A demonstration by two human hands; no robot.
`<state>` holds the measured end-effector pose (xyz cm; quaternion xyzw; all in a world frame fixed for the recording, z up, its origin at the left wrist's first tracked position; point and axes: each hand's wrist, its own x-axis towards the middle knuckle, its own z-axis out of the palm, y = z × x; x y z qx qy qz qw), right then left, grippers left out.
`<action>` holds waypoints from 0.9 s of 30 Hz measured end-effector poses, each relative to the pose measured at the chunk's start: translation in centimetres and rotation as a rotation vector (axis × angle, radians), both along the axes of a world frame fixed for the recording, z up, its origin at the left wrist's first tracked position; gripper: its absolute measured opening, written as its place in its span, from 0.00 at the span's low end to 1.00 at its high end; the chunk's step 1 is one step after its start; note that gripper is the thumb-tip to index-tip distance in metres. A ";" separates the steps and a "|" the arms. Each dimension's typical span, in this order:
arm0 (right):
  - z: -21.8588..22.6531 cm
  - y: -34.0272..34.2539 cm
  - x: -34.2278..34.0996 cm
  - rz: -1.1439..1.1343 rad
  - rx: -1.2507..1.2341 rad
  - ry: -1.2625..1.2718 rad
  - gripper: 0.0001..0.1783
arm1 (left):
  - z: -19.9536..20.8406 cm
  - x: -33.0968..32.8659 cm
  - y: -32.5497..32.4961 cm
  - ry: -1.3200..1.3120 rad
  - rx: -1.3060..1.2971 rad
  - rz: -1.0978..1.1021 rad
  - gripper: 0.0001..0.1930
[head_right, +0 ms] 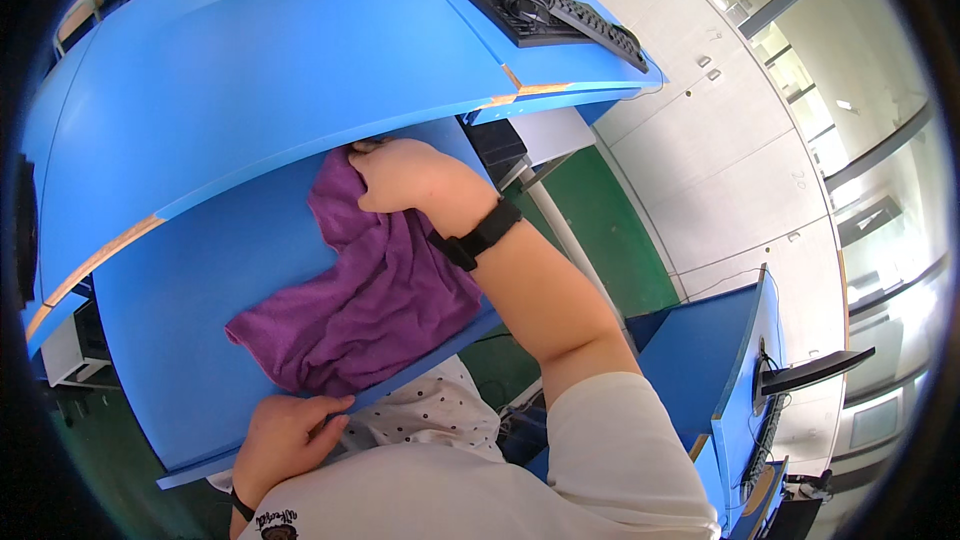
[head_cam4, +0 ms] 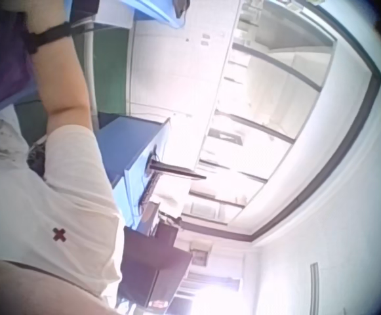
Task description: The person wipes the surface of a blue desk using a purple cloth, moving the cloth across the flat surface and cleaning inside the lower shelf area.
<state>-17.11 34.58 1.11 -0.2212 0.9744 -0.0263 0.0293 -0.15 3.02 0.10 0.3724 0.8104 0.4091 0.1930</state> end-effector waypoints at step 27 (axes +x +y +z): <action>2.0 -4.7 0.5 -0.167 0.194 -0.148 0.28 | 0.1 0.1 -0.5 0.005 -0.008 -0.009 0.10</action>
